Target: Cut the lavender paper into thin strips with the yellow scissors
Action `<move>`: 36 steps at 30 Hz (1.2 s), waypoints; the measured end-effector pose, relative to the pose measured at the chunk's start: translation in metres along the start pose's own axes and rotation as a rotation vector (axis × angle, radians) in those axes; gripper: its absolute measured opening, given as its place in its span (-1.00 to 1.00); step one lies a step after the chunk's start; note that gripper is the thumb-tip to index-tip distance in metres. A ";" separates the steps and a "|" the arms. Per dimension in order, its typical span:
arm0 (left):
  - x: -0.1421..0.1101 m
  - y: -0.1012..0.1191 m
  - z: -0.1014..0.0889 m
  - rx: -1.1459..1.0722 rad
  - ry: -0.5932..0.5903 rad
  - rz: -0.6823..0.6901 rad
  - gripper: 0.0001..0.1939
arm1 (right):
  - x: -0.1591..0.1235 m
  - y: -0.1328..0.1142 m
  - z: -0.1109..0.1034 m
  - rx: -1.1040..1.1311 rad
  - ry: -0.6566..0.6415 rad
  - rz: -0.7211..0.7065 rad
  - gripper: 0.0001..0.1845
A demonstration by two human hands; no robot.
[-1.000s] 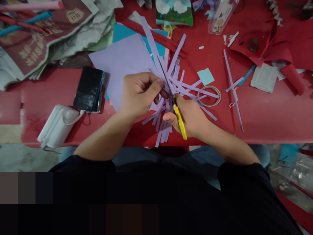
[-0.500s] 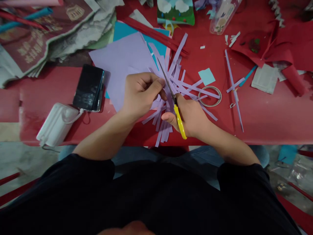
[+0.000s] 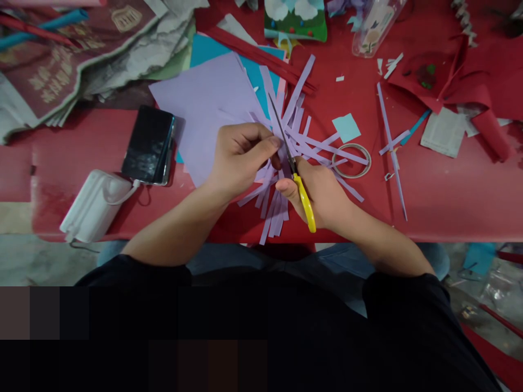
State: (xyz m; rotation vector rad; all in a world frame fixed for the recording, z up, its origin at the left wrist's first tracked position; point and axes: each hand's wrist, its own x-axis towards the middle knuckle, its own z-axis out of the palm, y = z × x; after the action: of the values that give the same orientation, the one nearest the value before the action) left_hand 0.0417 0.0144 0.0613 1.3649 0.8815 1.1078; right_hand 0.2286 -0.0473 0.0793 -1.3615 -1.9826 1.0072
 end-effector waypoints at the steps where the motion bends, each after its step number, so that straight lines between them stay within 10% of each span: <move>1: 0.000 0.000 0.000 -0.002 0.002 0.009 -0.65 | 0.000 0.000 0.000 0.005 0.003 -0.002 -0.31; 36: -0.007 -0.007 0.012 -0.076 0.078 0.133 -0.62 | -0.006 0.003 0.003 -0.064 0.003 -0.036 -0.42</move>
State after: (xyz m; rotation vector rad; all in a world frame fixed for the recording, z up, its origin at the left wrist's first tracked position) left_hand 0.0516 0.0052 0.0539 1.3404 0.8053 1.2911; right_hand 0.2299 -0.0528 0.0754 -1.3547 -2.0454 0.9322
